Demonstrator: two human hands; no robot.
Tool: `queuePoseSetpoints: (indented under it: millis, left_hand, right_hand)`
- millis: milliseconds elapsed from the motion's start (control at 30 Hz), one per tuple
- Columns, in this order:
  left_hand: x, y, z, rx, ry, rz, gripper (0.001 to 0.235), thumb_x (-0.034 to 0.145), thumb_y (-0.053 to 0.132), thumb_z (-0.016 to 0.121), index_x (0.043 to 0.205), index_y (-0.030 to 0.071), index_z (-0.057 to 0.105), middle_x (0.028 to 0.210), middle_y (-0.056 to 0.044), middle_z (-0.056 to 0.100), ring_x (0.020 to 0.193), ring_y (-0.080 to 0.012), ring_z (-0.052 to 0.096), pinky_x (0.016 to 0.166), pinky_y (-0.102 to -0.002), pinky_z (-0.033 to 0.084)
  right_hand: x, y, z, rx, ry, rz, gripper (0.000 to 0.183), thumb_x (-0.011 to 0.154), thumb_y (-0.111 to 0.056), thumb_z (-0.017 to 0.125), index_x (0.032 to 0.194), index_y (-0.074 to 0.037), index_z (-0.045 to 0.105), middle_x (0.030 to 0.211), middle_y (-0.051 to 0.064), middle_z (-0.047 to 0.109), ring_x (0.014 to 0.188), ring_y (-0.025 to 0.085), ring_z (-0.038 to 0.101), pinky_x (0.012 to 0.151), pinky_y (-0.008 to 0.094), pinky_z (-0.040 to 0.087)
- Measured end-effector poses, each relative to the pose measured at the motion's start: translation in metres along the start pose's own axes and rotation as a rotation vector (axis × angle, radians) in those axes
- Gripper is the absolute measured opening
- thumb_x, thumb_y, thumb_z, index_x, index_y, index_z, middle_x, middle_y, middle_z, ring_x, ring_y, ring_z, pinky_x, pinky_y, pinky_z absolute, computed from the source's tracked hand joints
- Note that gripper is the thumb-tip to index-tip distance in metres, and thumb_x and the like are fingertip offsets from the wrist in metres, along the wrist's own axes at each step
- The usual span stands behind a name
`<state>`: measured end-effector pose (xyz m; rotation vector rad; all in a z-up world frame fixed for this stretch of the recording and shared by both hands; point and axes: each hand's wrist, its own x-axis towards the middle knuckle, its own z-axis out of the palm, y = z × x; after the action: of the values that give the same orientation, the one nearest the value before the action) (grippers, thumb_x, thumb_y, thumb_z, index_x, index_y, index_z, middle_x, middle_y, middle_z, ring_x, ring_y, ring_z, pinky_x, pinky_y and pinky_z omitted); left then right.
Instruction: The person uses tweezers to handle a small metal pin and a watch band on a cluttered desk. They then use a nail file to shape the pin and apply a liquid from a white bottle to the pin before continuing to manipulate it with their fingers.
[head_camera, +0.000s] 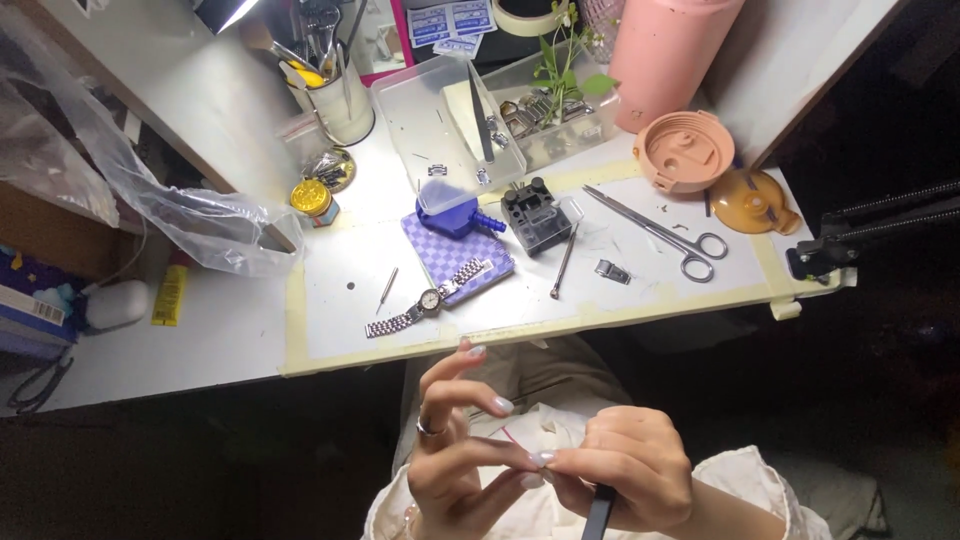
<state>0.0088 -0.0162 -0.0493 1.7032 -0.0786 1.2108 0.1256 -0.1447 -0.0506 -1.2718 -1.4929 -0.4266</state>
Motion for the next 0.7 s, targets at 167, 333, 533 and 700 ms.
queuePoseSetpoints:
  millis: [167, 333, 533, 700]
  left_hand:
    - [0.0001, 0.0011, -0.0011, -0.013, -0.009, -0.023, 0.012, 0.091, 0.028, 0.074, 0.086, 0.018, 0.071, 0.107, -0.005, 0.057, 0.128, -0.0331, 0.049, 0.121, -0.062, 0.034]
    - [0.0012, -0.0009, -0.003, -0.01, 0.011, -0.021, 0.017, 0.094, 0.032, 0.07, 0.085, 0.018, 0.071, 0.105, -0.005, 0.058, 0.126, -0.0343, 0.05, 0.118, -0.06, 0.036]
    - [0.0048, 0.0043, -0.0027, 0.047, -0.034, -0.025, 0.009, 0.091, 0.031, 0.074, 0.092, 0.022, 0.073, 0.111, -0.004, 0.056, 0.127, -0.031, 0.049, 0.122, -0.06, 0.034]
    - [0.0061, 0.0033, -0.0024, 0.052, -0.017, -0.015, 0.011, 0.093, 0.033, 0.071, 0.091, 0.022, 0.072, 0.109, -0.004, 0.056, 0.126, -0.0308, 0.05, 0.123, -0.06, 0.033]
  right_hand:
    - [0.0007, 0.0025, -0.0007, 0.014, -0.018, -0.014, 0.011, 0.091, -0.016, 0.067, 0.093, -0.004, 0.069, 0.058, 0.002, 0.053, 0.043, 0.014, 0.047, 0.044, 0.025, 0.041]
    - [0.0017, 0.0029, -0.0003, 0.019, -0.014, -0.009, 0.01, 0.09, -0.014, 0.068, 0.09, -0.004, 0.068, 0.058, 0.002, 0.056, 0.042, 0.013, 0.05, 0.044, 0.025, 0.042]
    - [0.0011, 0.0027, 0.0004, -0.011, -0.021, -0.036, 0.009, 0.089, -0.012, 0.069, 0.092, -0.004, 0.067, 0.058, 0.003, 0.054, 0.043, 0.015, 0.047, 0.044, 0.026, 0.041]
    - [0.0026, 0.0015, -0.0012, 0.006, -0.048, -0.038, 0.011, 0.09, -0.012, 0.07, 0.096, -0.003, 0.067, 0.059, 0.002, 0.054, 0.044, 0.015, 0.046, 0.045, 0.025, 0.039]
